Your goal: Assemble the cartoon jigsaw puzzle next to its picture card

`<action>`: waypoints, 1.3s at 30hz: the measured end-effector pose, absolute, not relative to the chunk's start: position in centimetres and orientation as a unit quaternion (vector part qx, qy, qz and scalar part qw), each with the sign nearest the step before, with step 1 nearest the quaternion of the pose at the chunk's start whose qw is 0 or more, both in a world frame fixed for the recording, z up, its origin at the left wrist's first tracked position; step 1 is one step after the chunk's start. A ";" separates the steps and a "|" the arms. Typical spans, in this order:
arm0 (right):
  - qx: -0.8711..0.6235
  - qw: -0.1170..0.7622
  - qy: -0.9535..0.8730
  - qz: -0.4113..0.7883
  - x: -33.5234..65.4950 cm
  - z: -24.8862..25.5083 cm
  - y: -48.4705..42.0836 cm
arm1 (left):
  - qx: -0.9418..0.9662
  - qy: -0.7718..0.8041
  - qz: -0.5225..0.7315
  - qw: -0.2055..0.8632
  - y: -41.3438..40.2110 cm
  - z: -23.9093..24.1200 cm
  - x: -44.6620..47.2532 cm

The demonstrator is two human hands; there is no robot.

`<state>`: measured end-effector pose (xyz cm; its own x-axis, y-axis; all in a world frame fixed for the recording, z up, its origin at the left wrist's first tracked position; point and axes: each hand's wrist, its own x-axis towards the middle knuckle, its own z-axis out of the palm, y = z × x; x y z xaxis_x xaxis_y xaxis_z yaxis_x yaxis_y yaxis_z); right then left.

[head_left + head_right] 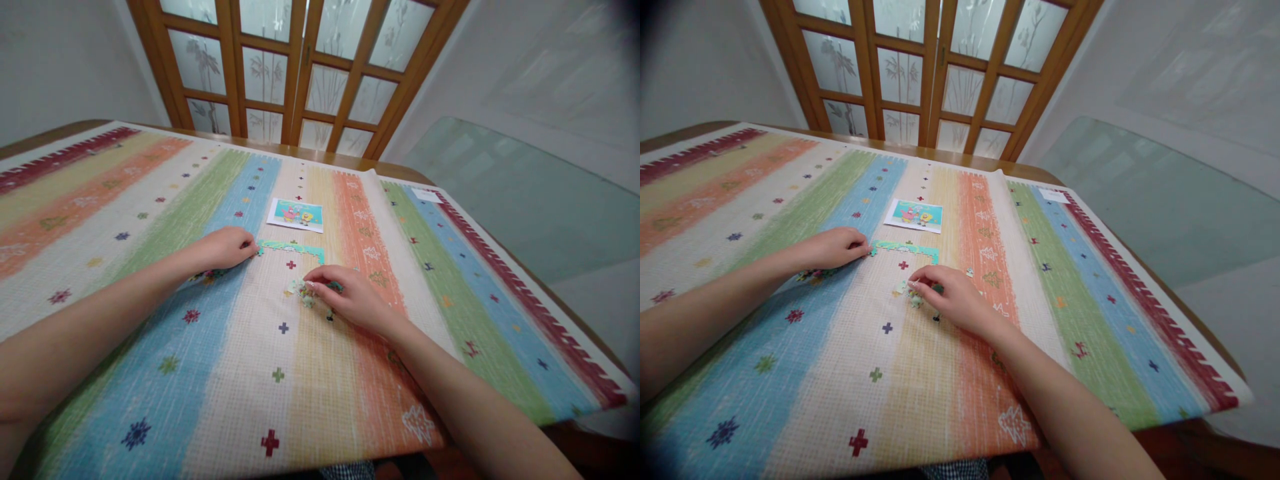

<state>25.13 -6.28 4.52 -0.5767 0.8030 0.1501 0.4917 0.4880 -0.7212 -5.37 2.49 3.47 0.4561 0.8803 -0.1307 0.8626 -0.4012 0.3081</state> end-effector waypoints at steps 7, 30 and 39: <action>-0.395 0.239 -0.826 0.325 25.1 4.3 -6.3 | 0.852 0.510 0.034 0.115 2.4 3.1 -5.1; -0.453 0.362 -0.775 0.253 27.8 7.4 -5.5 | 0.880 0.451 0.095 0.113 3.8 2.5 -6.6; -0.459 0.400 -0.753 0.250 28.1 7.4 -5.3 | 0.886 0.438 0.104 0.107 3.9 2.2 -6.6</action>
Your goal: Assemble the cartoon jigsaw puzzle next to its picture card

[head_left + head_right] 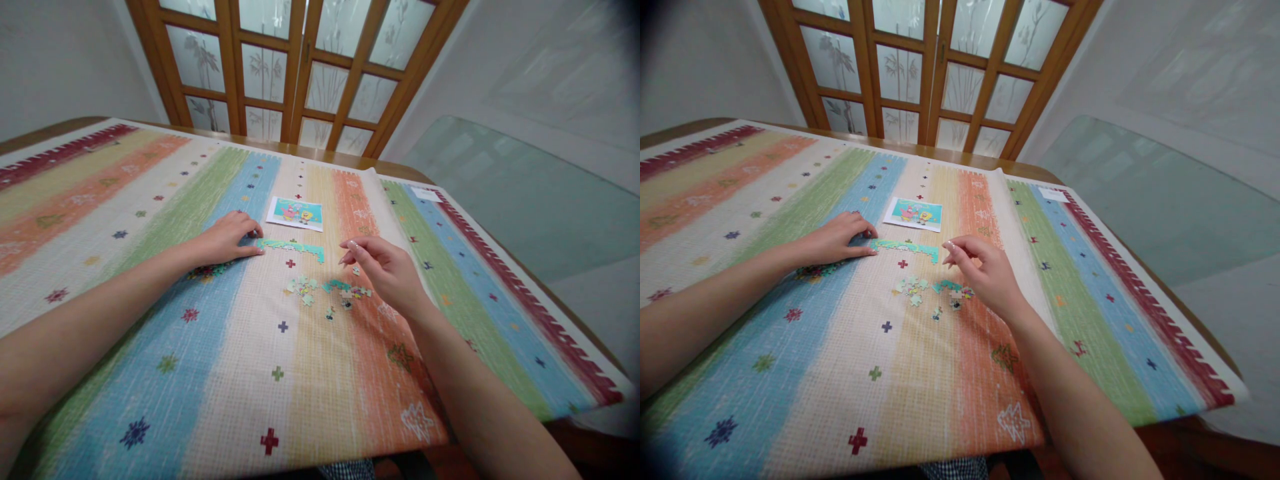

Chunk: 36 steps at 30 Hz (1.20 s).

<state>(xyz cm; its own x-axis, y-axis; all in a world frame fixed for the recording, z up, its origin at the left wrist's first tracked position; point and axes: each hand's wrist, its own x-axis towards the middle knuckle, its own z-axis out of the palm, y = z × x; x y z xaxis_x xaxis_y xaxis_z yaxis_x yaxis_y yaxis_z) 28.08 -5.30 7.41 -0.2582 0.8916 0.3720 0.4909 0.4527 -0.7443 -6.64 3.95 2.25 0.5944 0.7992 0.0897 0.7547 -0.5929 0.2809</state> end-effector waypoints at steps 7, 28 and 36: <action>-0.458 0.384 -0.763 0.247 28.0 7.5 -5.5 | 0.889 0.430 0.108 0.111 4.2 2.3 -6.9; -0.437 0.377 -0.775 0.256 27.9 7.5 -5.4 | 0.890 0.425 0.107 0.125 4.5 2.1 -7.1; -0.437 0.371 -0.778 0.256 28.0 7.2 -5.3 | 0.891 0.421 0.107 0.129 4.4 2.1 -7.3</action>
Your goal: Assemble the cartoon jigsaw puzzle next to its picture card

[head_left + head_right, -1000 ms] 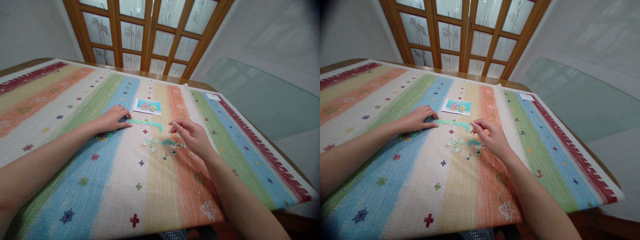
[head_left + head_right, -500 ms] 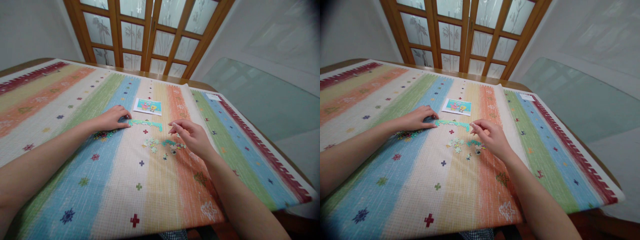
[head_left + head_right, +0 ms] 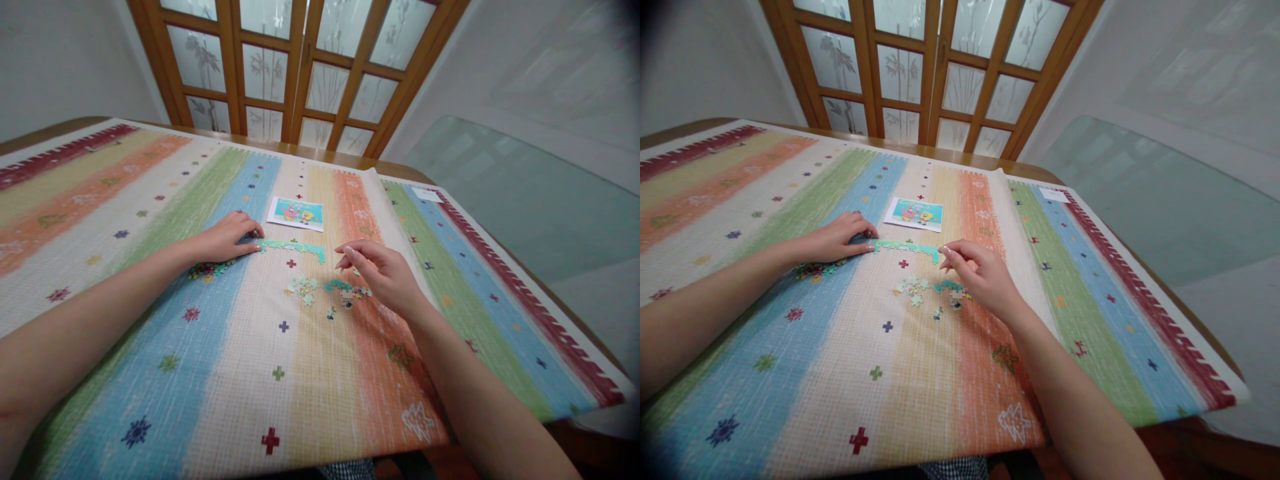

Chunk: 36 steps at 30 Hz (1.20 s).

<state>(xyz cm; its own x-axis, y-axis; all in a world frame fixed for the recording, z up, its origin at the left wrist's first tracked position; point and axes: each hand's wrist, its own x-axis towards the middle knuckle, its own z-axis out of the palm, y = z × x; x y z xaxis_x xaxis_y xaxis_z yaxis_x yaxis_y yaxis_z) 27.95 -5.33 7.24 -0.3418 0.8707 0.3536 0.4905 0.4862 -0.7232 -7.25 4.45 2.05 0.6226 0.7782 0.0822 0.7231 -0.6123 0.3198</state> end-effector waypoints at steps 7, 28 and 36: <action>-0.448 0.396 -0.761 0.252 28.4 7.5 -5.3 | 0.878 0.453 0.122 0.101 4.3 1.4 -6.5; -0.482 0.241 -0.810 0.231 30.3 8.2 -4.9 | 0.859 0.488 0.095 0.121 5.3 1.0 -6.2; -0.502 0.031 -0.850 0.155 27.8 6.7 -5.9 | 0.860 0.488 0.095 0.116 5.1 1.3 -6.1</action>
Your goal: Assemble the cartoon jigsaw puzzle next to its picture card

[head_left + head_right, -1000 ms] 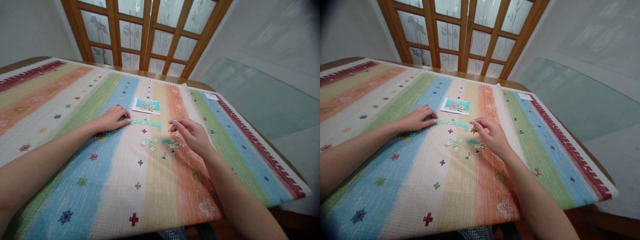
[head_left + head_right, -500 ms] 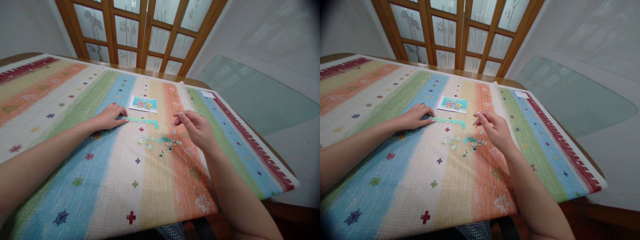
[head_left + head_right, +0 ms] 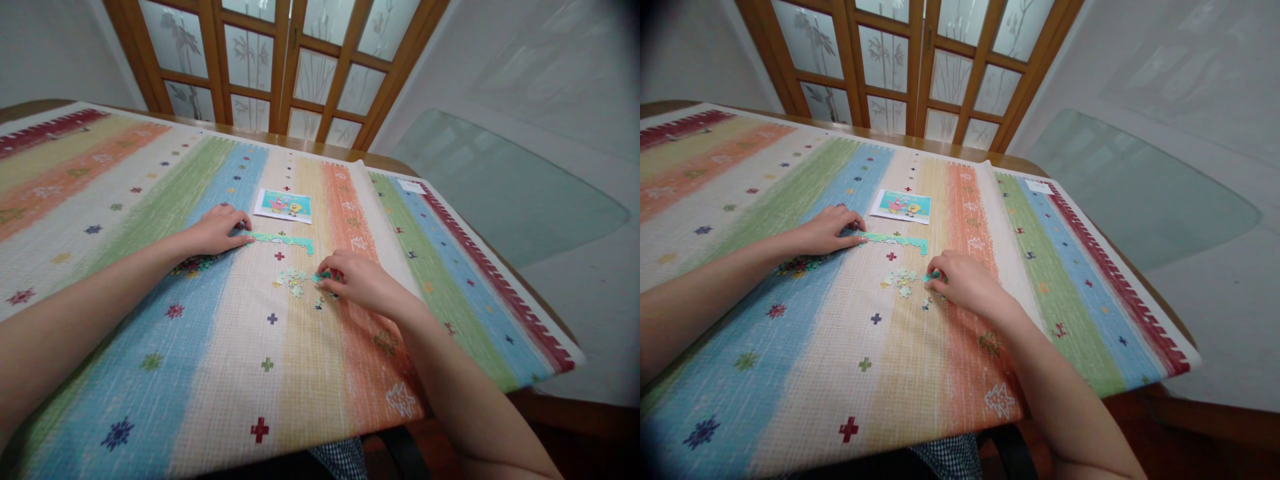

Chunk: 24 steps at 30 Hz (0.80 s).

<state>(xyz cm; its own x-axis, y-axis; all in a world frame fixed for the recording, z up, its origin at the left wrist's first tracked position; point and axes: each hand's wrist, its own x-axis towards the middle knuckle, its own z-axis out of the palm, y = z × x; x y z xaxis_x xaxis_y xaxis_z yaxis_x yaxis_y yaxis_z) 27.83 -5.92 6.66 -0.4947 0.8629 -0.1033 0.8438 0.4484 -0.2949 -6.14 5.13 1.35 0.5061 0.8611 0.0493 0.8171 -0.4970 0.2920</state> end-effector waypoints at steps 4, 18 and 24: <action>-0.515 0.020 -0.846 0.135 27.2 6.0 -6.0 | 0.862 0.485 0.098 0.114 5.2 1.2 -6.2; -0.487 0.090 -0.856 0.146 27.5 5.3 -4.9 | 0.858 0.486 0.110 0.125 5.1 1.1 -6.2; -0.501 0.081 -0.848 0.153 28.1 5.3 -4.7 | 0.861 0.485 0.104 0.116 4.9 1.3 -6.2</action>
